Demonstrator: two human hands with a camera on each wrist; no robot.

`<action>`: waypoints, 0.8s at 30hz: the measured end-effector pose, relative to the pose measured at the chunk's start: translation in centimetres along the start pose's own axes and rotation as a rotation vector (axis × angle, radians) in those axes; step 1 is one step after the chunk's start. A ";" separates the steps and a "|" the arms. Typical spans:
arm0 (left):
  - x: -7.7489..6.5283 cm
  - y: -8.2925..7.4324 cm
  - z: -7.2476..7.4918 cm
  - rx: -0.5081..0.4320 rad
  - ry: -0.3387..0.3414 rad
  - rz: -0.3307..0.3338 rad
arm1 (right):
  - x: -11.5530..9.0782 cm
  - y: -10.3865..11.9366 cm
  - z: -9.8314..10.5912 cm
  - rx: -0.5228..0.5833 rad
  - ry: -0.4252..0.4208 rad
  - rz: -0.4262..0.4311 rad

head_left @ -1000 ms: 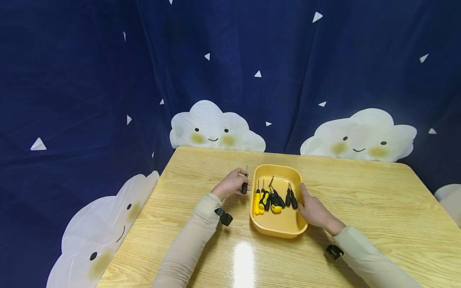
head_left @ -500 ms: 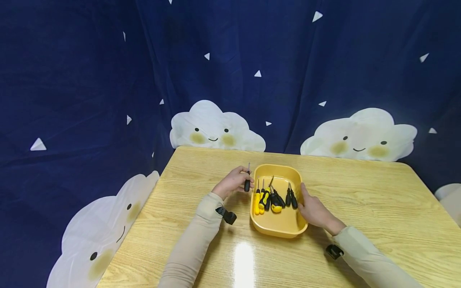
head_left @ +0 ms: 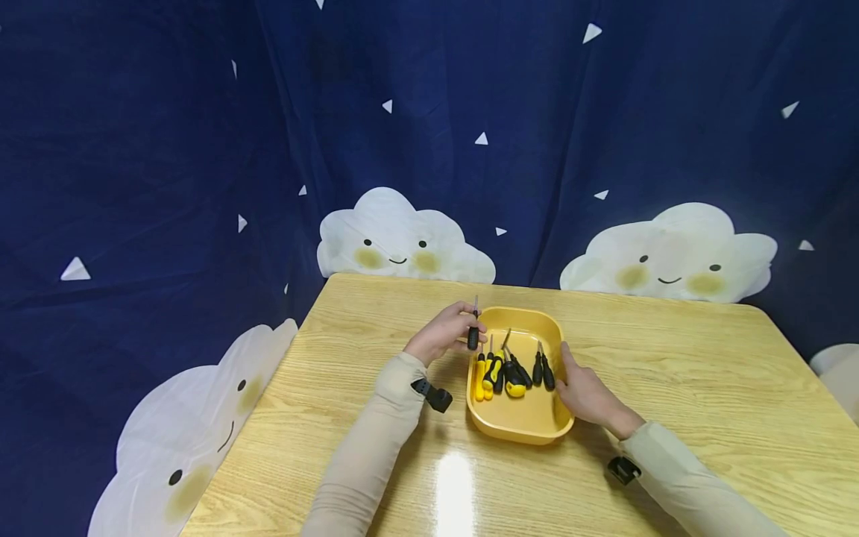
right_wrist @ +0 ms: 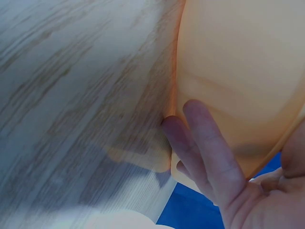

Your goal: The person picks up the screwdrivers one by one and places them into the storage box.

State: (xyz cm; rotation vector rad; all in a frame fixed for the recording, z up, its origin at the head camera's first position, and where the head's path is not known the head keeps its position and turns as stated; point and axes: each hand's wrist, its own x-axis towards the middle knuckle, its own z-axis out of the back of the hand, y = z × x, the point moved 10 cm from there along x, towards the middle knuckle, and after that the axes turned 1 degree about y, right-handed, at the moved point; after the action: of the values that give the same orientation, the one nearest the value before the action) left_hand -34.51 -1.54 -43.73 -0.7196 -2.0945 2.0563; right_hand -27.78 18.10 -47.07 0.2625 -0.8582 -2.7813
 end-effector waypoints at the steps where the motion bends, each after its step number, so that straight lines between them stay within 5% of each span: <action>1: 0.0 -0.1 -0.1 -0.004 0.000 -0.001 | 0.0 0.0 0.0 -0.002 -0.001 0.001; 24: 1.3 -0.8 -2.8 -0.027 0.006 0.006 | -0.1 0.3 0.0 -0.005 -0.007 0.025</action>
State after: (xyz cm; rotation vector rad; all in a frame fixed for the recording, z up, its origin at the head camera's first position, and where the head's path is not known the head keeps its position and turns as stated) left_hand -34.72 1.53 -43.12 -0.7359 -2.1238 2.0303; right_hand -27.68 17.92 -46.87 0.2392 -0.8510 -2.7628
